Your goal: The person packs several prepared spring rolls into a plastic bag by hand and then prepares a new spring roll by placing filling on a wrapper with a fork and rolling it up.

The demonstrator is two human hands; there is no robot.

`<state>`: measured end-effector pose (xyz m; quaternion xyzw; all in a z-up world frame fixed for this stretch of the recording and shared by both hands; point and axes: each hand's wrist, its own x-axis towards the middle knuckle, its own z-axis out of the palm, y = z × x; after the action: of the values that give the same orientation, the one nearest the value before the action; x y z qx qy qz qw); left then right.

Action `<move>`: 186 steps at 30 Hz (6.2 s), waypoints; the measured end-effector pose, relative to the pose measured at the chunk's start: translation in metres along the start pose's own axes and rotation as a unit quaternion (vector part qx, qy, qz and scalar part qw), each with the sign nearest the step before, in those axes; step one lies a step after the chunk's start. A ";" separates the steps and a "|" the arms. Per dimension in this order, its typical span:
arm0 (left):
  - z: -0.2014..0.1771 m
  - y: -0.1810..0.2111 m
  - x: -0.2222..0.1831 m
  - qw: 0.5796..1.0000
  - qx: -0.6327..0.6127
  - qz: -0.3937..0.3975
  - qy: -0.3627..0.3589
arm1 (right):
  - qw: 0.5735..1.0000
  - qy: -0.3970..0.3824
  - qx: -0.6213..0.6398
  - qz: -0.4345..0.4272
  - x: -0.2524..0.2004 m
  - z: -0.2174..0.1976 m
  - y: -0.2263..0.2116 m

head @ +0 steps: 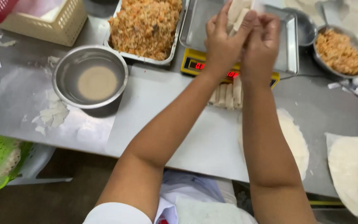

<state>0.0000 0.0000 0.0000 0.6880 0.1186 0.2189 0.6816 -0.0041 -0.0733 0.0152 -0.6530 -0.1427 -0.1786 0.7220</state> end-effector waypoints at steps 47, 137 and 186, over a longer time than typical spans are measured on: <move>-0.057 -0.110 -0.254 0.772 0.404 0.333 -0.361 | 0.923 0.352 0.146 0.048 -0.134 -0.180 0.064; -0.143 -0.096 -0.237 0.896 0.228 0.089 -0.372 | 0.952 -0.089 -0.275 0.097 -0.289 -0.181 -0.017; -0.165 -0.097 -0.244 0.867 0.323 0.226 -0.303 | 0.888 -0.239 -0.391 0.035 -0.293 -0.104 0.012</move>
<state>-0.2771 0.0378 -0.1344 0.9105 -0.1884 0.0967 0.3553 -0.2636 -0.1546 -0.1353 -0.9102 -0.2063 -0.0329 0.3576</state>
